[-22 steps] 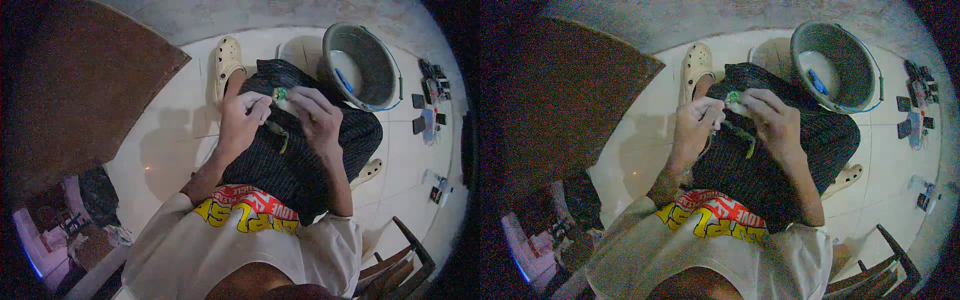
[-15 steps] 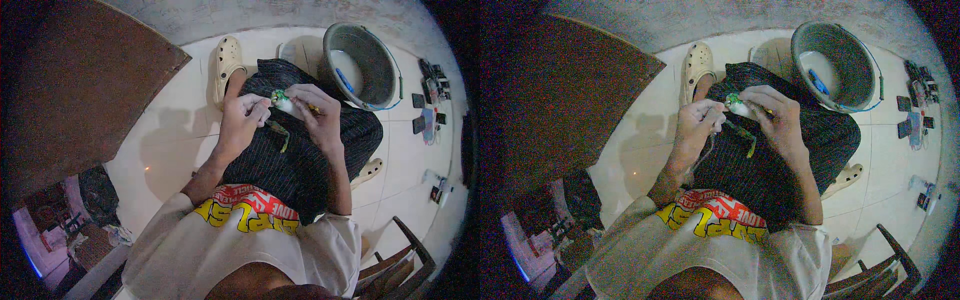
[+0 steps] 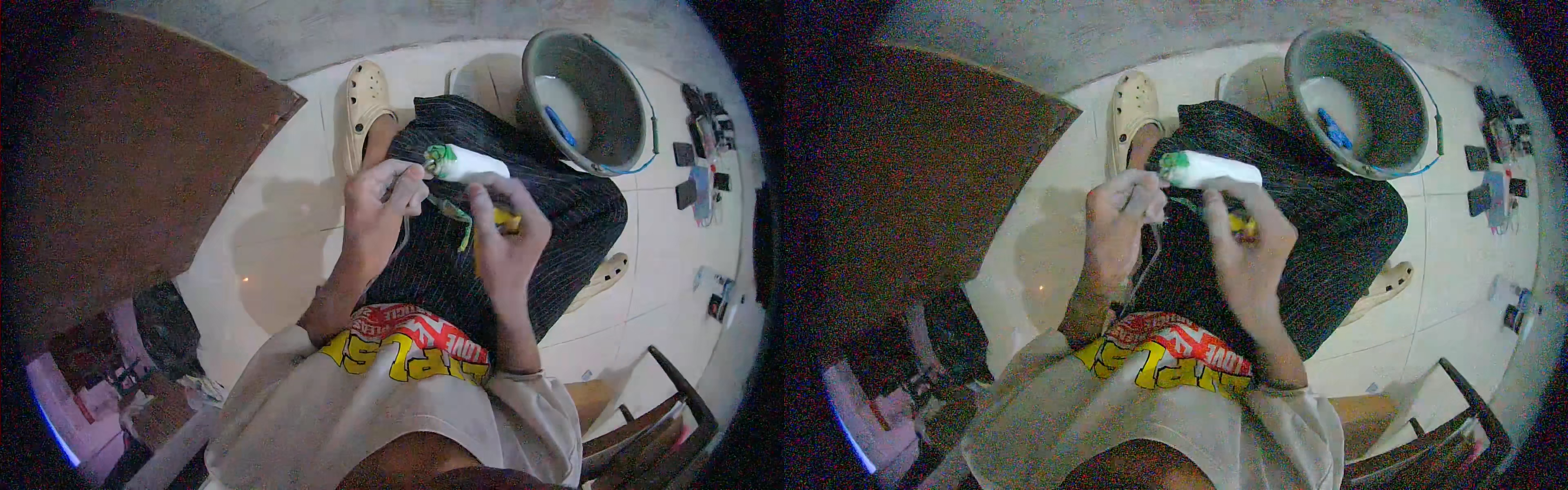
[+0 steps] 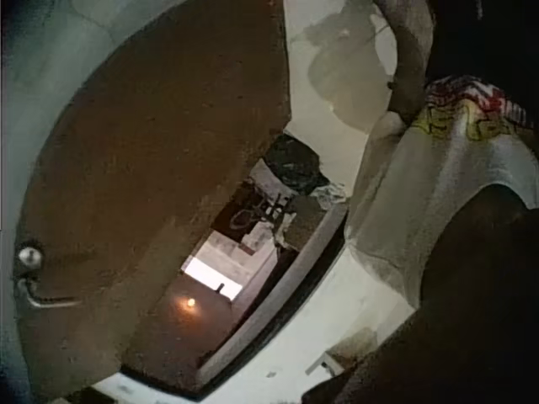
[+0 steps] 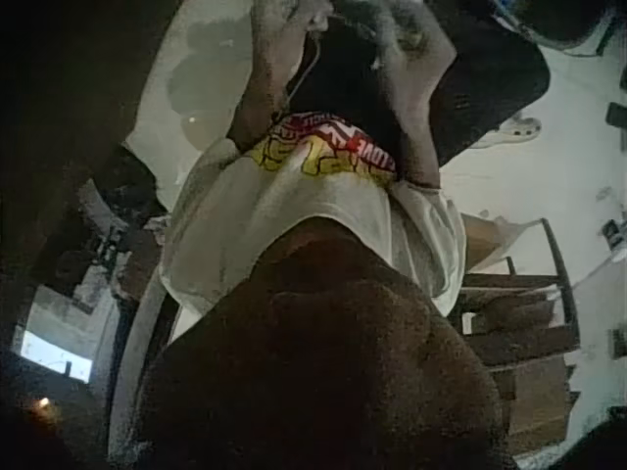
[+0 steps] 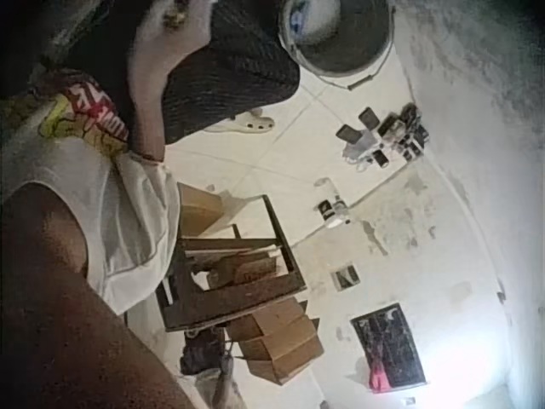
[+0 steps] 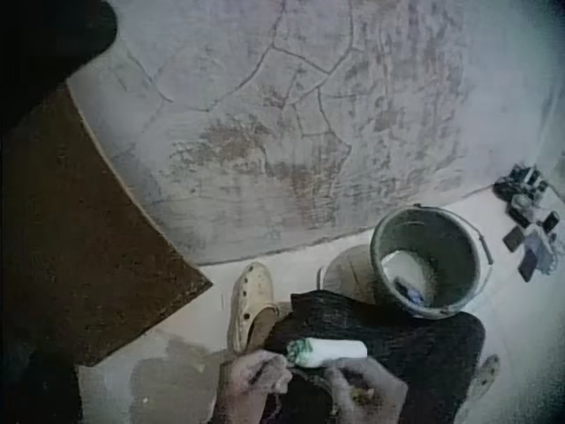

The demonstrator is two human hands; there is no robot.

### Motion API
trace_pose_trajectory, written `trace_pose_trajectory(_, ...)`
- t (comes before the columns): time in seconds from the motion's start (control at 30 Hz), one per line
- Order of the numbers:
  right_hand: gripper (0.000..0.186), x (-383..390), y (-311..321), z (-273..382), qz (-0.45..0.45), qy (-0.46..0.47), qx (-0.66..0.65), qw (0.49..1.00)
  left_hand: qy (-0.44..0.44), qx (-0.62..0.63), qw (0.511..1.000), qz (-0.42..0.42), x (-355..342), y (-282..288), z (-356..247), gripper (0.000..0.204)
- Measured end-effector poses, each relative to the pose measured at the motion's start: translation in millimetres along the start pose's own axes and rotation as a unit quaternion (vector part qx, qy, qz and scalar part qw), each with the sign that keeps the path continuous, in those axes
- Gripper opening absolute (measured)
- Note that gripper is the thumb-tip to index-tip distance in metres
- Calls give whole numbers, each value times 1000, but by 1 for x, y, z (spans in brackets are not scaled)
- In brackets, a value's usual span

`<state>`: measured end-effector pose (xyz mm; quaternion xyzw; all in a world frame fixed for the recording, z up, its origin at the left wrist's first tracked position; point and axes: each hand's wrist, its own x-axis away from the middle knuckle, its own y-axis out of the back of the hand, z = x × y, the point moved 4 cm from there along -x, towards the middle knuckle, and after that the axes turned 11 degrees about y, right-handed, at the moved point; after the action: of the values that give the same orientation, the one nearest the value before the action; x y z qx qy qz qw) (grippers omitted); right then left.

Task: The person peels dried or excess material from a small paint roller by hand while sitting on the floor.

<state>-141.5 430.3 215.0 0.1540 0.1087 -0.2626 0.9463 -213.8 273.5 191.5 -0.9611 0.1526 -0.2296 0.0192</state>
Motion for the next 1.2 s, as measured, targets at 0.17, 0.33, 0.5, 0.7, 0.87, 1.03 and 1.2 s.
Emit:
trace_pose_trajectory(0.17,18,27,0,13,-113,37,37,992,17,10,999,-26,26,0,-22,22)
trace_pose_trajectory(0.33,28,35,6,22,-69,87,86,990,7,-3,999,-38,36,1,-36,19)
trace_pose_trajectory(0.5,36,28,-3,28,-25,142,90,985,4,-15,999,-43,33,3,-31,23)
trace_pose_trajectory(0.7,33,32,-6,30,-13,80,71,994,-7,4,999,-31,32,0,-29,25)
trace_pose_trajectory(0.87,28,19,0,36,-50,-21,45,997,-53,-113,987,-99,39,-17,-30,18)
trace_pose_trajectory(1.03,22,10,4,21,-48,-42,21,998,-98,-162,975,-117,37,-40,-15,7)
trace_pose_trajectory(1.2,19,12,5,6,-73,-66,-56,994,-103,-184,970,-118,37,-43,0,11)
